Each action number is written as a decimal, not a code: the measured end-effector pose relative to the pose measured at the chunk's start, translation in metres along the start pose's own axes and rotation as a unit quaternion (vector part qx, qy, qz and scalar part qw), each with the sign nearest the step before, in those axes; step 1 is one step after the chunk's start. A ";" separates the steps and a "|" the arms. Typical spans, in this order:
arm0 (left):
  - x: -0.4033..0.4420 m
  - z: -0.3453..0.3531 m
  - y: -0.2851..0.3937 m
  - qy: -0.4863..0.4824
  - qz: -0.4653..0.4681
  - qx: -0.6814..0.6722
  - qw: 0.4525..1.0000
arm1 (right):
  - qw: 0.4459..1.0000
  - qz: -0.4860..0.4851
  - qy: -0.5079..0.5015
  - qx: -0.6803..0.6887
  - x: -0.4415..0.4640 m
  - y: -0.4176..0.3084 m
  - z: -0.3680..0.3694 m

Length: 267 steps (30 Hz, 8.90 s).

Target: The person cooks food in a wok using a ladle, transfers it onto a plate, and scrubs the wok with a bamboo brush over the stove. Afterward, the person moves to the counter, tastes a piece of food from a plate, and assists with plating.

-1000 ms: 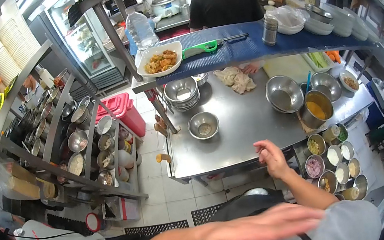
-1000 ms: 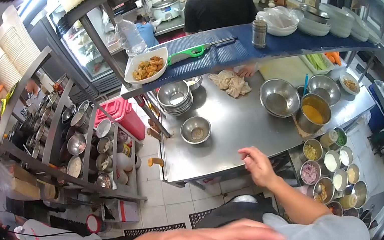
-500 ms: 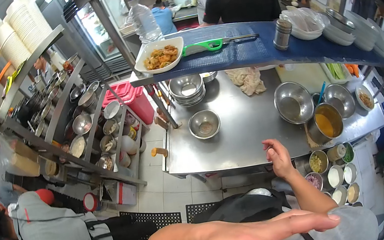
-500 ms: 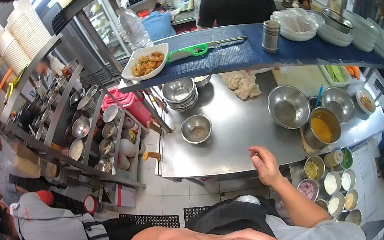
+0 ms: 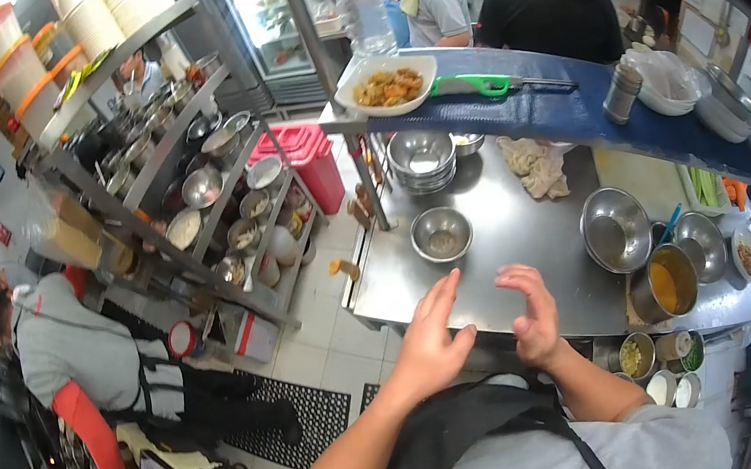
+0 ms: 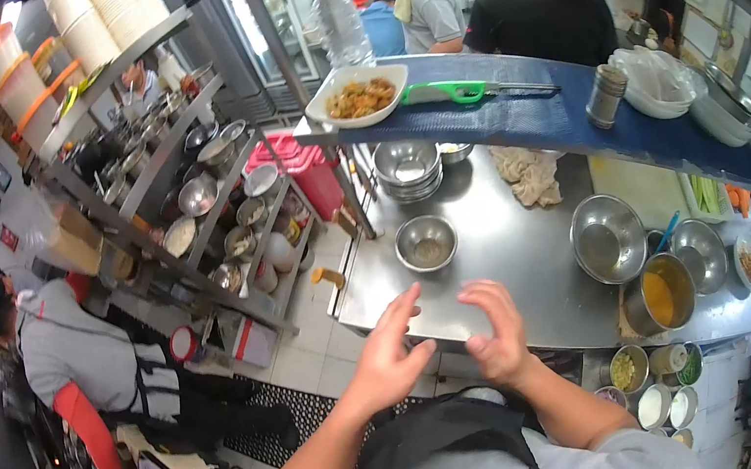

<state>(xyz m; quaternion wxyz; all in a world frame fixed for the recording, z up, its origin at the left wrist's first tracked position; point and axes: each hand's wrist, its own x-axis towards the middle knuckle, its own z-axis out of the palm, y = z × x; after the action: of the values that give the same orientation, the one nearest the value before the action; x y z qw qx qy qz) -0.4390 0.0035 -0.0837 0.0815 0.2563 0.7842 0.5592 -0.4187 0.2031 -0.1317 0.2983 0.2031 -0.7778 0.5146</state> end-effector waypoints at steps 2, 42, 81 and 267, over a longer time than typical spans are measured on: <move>0.003 0.030 -0.058 -0.012 0.030 0.106 0.994 | 0.993 -0.092 -0.066 -0.041 0.015 -0.009 0.019; -0.240 0.003 -0.314 -0.007 -0.488 0.340 0.804 | 0.826 0.361 0.003 -0.432 -0.178 0.225 -0.060; 0.017 0.060 -0.267 -0.080 -0.082 0.579 0.807 | 0.802 0.394 -0.137 -0.428 -0.163 0.212 -0.073; 0.048 0.054 -0.241 -0.183 -0.217 0.544 0.789 | 0.813 0.316 -0.043 -0.487 -0.174 0.239 -0.057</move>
<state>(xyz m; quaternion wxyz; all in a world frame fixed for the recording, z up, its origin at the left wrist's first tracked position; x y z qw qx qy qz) -0.5325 0.0137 -0.3169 0.1898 0.1785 0.9641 -0.0503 -0.4244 0.3497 -0.3942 0.1451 -0.2036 -0.9601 0.1254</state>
